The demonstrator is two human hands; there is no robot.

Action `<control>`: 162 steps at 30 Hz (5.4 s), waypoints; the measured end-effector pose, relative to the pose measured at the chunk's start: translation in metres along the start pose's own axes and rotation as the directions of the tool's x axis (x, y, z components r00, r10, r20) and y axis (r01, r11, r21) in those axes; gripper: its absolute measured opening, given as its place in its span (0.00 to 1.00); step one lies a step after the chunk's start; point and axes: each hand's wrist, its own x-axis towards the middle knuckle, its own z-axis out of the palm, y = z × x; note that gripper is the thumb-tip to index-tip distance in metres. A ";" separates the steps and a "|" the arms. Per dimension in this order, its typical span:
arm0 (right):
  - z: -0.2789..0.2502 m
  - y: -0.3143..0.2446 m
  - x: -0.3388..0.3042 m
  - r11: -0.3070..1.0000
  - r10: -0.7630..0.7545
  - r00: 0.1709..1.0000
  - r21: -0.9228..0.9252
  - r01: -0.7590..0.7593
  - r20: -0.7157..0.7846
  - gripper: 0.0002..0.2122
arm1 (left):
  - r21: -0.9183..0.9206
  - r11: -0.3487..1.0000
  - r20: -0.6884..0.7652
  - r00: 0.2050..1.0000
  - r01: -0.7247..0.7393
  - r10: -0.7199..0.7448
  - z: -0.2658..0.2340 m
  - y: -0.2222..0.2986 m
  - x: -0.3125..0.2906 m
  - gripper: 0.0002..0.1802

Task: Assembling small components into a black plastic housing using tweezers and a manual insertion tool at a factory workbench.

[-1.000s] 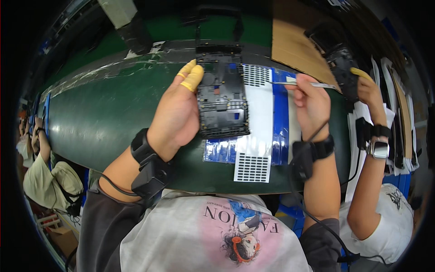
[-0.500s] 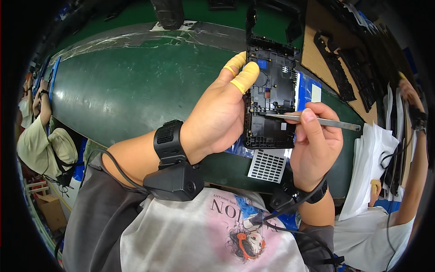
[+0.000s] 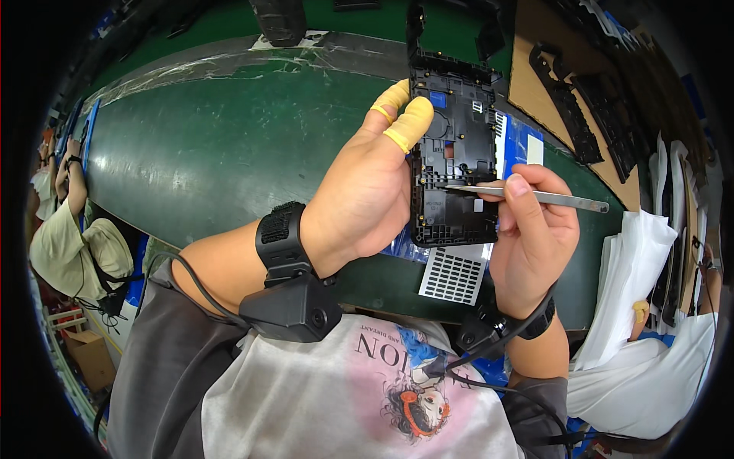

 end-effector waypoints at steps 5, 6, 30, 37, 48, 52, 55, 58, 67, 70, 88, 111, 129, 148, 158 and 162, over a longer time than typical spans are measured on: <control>0.001 -0.002 0.000 1.000 0.005 1.000 0.012 -0.004 -0.011 0.07 | -0.009 1.000 0.001 1.000 0.007 -0.007 0.000 0.001 0.000 0.19; 0.001 -0.001 0.000 1.000 0.005 1.000 0.014 -0.005 -0.008 0.07 | -0.014 1.000 0.004 1.000 0.006 -0.006 0.000 0.001 0.000 0.19; -0.001 -0.001 0.002 0.997 0.029 0.999 0.070 -0.027 -0.018 0.07 | -0.020 1.000 0.031 0.999 -0.014 0.014 -0.002 0.000 0.000 0.20; -0.002 -0.001 0.002 0.997 0.050 0.999 0.059 -0.050 -0.006 0.07 | -0.008 1.000 0.024 0.999 -0.030 0.031 -0.001 -0.001 0.000 0.19; 0.002 -0.001 0.002 0.998 0.052 0.999 0.030 -0.052 -0.006 0.07 | -0.086 0.996 0.002 0.999 -0.037 0.038 -0.001 0.000 0.000 0.17; 0.000 0.001 0.003 0.997 0.057 0.998 0.048 -0.057 -0.001 0.07 | -0.104 0.994 0.005 0.999 -0.041 0.042 -0.001 -0.001 0.002 0.17; 0.000 -0.001 0.003 0.997 0.066 0.998 0.036 -0.067 0.003 0.07 | -0.141 0.990 0.019 1.000 -0.022 0.025 0.001 0.002 0.001 0.23; 0.000 0.001 0.003 0.998 0.050 0.999 0.041 -0.050 -0.002 0.07 | 0.021 1.000 0.025 1.000 -0.003 0.002 -0.002 0.002 -0.003 0.33; 0.001 -0.005 0.004 0.998 0.057 0.998 -0.025 -0.058 -0.021 0.06 | 0.238 0.962 0.037 0.991 -0.133 0.128 -0.006 -0.005 -0.001 0.41; -0.016 -0.007 0.018 0.991 0.079 0.993 0.118 -0.069 -0.085 0.06 | 0.220 0.965 0.081 0.989 -0.142 0.127 -0.008 0.001 0.000 0.42; -0.056 0.035 0.073 0.983 0.110 0.955 -0.109 -0.145 -0.274 0.03 | 0.062 0.984 -0.047 0.984 -0.169 0.172 -0.023 0.040 0.012 0.27; -0.017 -0.005 0.028 0.995 0.035 0.998 0.098 -0.030 -0.052 0.09 | -0.074 0.997 0.023 0.999 0.038 -0.037 -0.016 0.008 0.011 0.15; -0.002 0.001 0.014 0.990 0.098 0.995 0.100 -0.095 -0.024 0.08 | -0.064 0.992 0.098 0.990 0.104 -0.098 -0.008 -0.005 -0.001 0.22; -0.002 0.002 0.014 0.991 0.102 0.994 0.091 -0.098 -0.037 0.08 | -0.084 0.992 0.110 0.990 0.092 -0.082 -0.009 -0.005 0.001 0.22; 0.001 0.001 0.013 0.992 0.095 0.994 0.090 -0.090 -0.054 0.08 | -0.111 0.987 0.095 0.990 0.113 -0.103 -0.008 -0.003 -0.001 0.22; 0.002 0.002 0.016 0.992 0.092 0.995 0.087 -0.088 -0.045 0.08 | -0.113 0.989 0.090 0.992 0.101 -0.091 -0.009 -0.002 0.000 0.21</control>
